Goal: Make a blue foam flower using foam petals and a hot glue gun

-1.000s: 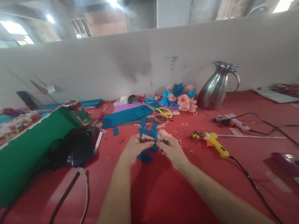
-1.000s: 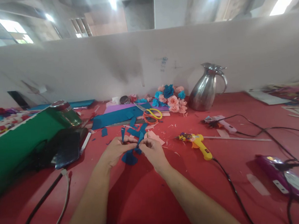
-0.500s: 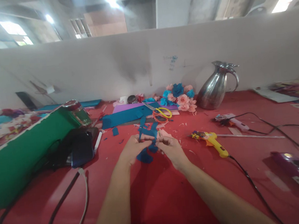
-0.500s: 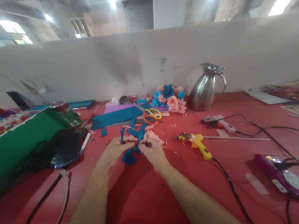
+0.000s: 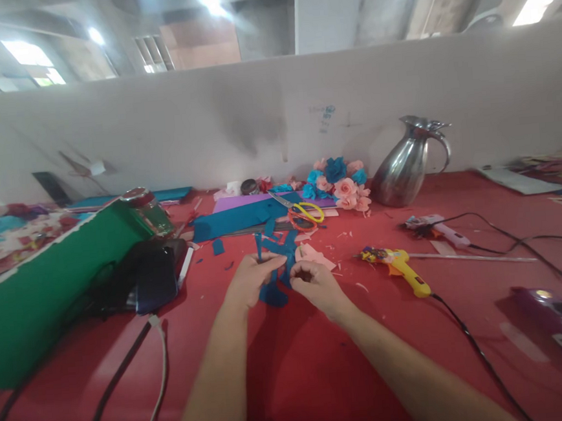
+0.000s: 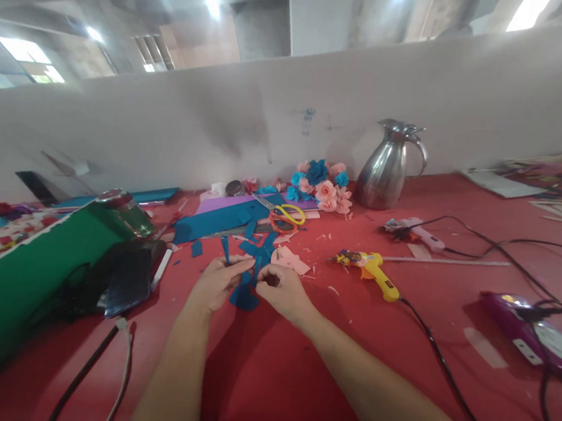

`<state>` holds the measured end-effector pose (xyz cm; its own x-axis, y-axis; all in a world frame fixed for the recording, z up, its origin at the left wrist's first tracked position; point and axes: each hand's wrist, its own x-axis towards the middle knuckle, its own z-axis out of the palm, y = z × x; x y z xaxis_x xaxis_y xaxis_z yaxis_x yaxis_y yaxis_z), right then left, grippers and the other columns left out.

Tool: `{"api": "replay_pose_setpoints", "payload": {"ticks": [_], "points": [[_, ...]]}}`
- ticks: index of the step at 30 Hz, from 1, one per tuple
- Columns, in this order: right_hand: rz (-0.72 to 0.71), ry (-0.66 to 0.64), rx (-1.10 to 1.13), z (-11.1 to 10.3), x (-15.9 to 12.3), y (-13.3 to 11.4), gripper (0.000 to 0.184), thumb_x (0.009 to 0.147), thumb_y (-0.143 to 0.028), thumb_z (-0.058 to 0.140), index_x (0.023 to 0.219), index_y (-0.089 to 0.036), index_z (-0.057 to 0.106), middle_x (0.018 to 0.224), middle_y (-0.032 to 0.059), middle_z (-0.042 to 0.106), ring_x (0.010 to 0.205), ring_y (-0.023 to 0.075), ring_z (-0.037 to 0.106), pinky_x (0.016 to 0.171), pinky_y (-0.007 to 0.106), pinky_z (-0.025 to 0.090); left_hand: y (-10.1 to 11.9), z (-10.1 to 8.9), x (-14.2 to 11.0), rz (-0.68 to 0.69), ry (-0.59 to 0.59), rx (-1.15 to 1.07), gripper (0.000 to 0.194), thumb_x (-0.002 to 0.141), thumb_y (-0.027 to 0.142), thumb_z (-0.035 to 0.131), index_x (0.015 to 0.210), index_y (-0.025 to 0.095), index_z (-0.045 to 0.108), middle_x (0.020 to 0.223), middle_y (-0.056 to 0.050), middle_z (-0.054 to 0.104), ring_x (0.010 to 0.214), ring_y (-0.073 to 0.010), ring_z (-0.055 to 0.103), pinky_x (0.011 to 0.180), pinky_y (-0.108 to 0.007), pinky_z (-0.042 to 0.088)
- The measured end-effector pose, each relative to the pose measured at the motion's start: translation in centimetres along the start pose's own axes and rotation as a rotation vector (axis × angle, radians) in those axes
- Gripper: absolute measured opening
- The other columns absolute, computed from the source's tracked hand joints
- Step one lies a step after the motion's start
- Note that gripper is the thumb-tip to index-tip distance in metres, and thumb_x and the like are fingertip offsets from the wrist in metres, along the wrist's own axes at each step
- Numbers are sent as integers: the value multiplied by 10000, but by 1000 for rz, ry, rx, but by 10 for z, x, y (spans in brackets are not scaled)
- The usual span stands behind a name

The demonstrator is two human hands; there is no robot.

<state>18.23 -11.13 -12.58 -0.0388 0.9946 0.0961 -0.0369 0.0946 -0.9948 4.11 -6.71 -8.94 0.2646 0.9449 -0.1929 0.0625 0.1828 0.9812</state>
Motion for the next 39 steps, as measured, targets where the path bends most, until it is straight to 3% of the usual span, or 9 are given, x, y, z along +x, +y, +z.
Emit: {"api": "replay_pose_setpoints", "payload": {"ticks": [5, 8, 12, 20, 23, 28, 39], "points": [[-20, 15, -14, 1, -3, -4, 37, 618, -205, 511, 634, -207, 545, 590, -39, 536, 554, 113, 472, 529, 229, 364, 1, 0, -1, -1, -5, -38, 207, 587, 306, 739, 670, 143, 641, 430, 87, 372, 386, -34, 232, 423, -225, 128], [48, 77, 137, -2, -3, -13, 123, 654, -235, 510, 751, -208, 580, 656, -31, 568, 562, 111, 493, 522, 226, 358, 4, 0, -3, 20, -31, -138, 168, 591, 287, 710, 654, 153, 629, 405, 97, 328, 375, -34, 206, 422, -221, 127], [134, 28, 305, -5, -4, -24, 196, 675, -314, 568, 828, -198, 607, 702, -10, 603, 573, 109, 526, 513, 217, 362, 8, 0, -4, 22, -27, -173, 155, 567, 265, 707, 623, 150, 619, 376, 104, 295, 366, -32, 187, 418, -220, 122], [135, 108, 216, -6, -2, -21, 245, 673, -406, 646, 716, -166, 613, 458, -38, 539, 421, 83, 439, 453, 207, 323, 5, 0, -2, 20, -2, -84, 145, 584, 254, 698, 634, 135, 631, 439, 67, 429, 374, -21, 227, 414, -208, 125], [142, 106, 219, -7, -1, -19, 258, 678, -420, 640, 698, -163, 618, 441, -31, 548, 402, 82, 440, 440, 206, 317, 5, 0, -1, 31, -2, -62, 145, 586, 260, 689, 631, 132, 637, 424, 71, 404, 373, -25, 228, 414, -209, 128], [125, 120, 207, -7, 0, -16, 225, 659, -379, 662, 715, -162, 640, 444, -39, 543, 409, 85, 458, 434, 207, 326, 4, 1, -1, 19, 20, -30, 150, 587, 259, 673, 666, 134, 649, 506, 34, 536, 386, -32, 288, 417, -208, 162], [130, 165, 183, -7, 0, -15, 184, 654, -337, 645, 699, -158, 638, 442, -29, 561, 399, 86, 478, 406, 194, 330, 7, 1, -2, 23, 52, 1, 194, 571, 289, 695, 685, 135, 669, 524, 30, 556, 395, -41, 308, 433, -215, 188]]}}
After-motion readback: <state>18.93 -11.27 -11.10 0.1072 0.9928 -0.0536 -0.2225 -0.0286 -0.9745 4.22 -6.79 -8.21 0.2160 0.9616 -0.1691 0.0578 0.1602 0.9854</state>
